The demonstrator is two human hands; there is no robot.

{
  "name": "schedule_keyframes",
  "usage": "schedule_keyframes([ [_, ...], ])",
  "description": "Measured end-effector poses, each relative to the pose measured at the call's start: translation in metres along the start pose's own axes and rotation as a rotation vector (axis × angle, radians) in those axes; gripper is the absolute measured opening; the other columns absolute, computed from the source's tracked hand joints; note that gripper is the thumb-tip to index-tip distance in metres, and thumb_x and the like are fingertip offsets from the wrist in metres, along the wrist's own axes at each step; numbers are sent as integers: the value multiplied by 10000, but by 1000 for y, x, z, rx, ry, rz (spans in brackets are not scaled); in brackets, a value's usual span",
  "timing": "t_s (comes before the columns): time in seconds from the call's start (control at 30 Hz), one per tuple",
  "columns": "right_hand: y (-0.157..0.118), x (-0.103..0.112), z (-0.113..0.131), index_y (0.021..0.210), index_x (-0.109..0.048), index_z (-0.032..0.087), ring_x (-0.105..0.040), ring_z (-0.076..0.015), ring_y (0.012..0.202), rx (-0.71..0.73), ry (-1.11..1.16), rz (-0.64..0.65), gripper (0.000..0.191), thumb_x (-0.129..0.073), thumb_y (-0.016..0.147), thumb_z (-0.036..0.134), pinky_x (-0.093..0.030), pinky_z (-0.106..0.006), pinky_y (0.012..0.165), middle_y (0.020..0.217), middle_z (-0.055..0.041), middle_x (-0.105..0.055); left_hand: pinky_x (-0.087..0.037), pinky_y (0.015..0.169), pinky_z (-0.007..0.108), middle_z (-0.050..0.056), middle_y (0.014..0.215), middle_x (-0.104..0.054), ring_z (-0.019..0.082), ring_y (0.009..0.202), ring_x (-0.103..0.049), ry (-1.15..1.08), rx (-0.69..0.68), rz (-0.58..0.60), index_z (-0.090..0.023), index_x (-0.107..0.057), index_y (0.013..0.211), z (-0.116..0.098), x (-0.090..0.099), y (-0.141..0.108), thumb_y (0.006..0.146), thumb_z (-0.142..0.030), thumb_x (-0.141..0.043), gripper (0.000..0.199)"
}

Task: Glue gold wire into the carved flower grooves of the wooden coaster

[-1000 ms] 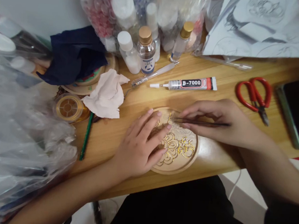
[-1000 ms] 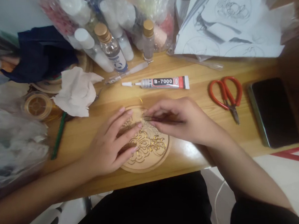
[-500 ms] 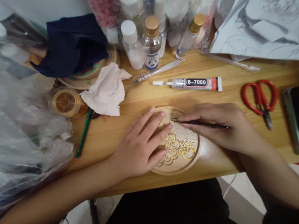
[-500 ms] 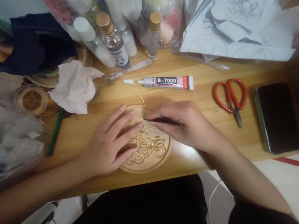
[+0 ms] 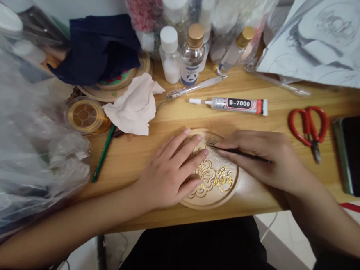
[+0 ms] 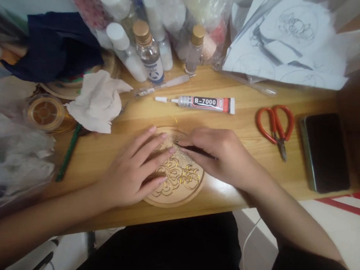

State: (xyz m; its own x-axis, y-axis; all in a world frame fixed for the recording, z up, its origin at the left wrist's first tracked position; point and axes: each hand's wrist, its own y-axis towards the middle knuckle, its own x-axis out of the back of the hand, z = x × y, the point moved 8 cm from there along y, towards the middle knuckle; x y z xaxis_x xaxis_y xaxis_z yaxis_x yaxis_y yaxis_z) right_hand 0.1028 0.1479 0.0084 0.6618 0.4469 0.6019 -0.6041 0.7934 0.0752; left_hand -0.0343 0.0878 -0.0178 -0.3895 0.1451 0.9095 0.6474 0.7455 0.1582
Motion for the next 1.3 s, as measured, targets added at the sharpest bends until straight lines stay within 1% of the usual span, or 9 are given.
schedule_keyframes([
  [0.23,3,-3,4,893,-719,253,-679,-171,697,-74,-73,7,106,-626,896,305,-493,-303,616,803,-17,-734,-380,1102,555,159,1480,-459,372,1424,-327,0,3,-24,-152,-541,1348,0,1,-1,925,-374,-550,478],
  [0.4,1,-5,14,823,-702,229,-635,-131,603,-86,-148,-67,109,-618,887,255,-459,-266,559,731,-3,-712,-375,1108,561,152,1486,-458,370,1421,-337,5,7,-30,-155,-540,1350,0,0,-1,927,-390,-548,484],
  [0.5,-3,-8,15,807,-700,215,-646,-139,610,-137,-193,-116,102,-619,869,226,-469,-262,559,727,-11,-719,-371,1115,556,138,1492,-456,358,1428,-328,-2,19,-25,-164,-539,1349,1,0,-2,929,-409,-542,486],
  [0.6,-9,-11,17,810,-699,200,-646,-146,607,-179,-225,-191,90,-626,859,220,-476,-263,550,727,-25,-724,-367,1123,537,122,1497,-454,345,1431,-325,6,19,-36,-170,-543,1345,1,0,-2,932,-421,-538,483],
  [0.7,-17,-14,20,829,-696,196,-648,-141,605,-223,-227,-314,62,-639,846,212,-497,-259,558,736,-25,-728,-374,1121,514,112,1509,-441,338,1435,-321,23,25,-40,-174,-556,1334,1,-1,-3,933,-433,-534,478],
  [0.93,-32,-26,21,837,-700,193,-673,-160,653,-367,-163,-562,75,-629,837,217,-549,-294,619,761,-32,-737,-393,1103,525,113,1526,-415,349,1448,-297,29,40,-11,-173,-554,1336,1,-3,-3,938,-440,-516,481],
  [1.13,-37,-37,25,806,-677,205,-644,-167,614,-410,-198,-688,100,-602,853,250,-537,-311,606,721,-30,-713,-353,1139,532,119,1520,-422,342,1458,-278,7,46,15,-168,-553,1340,2,-4,-3,925,-420,-535,486],
  [1.23,-40,-41,26,810,-677,202,-647,-174,629,-395,-202,-707,109,-596,858,257,-542,-319,619,730,-38,-715,-344,1147,535,127,1512,-431,341,1455,-284,19,38,14,-159,-557,1337,1,-4,-3,927,-416,-531,484],
  [1.3,-44,-40,24,849,-685,198,-665,-173,664,-376,-136,-716,107,-606,861,270,-554,-317,644,772,-44,-729,-350,1144,533,139,1493,-450,346,1445,-301,35,36,6,-151,-561,1335,0,-2,-3,928,-418,-531,488],
])
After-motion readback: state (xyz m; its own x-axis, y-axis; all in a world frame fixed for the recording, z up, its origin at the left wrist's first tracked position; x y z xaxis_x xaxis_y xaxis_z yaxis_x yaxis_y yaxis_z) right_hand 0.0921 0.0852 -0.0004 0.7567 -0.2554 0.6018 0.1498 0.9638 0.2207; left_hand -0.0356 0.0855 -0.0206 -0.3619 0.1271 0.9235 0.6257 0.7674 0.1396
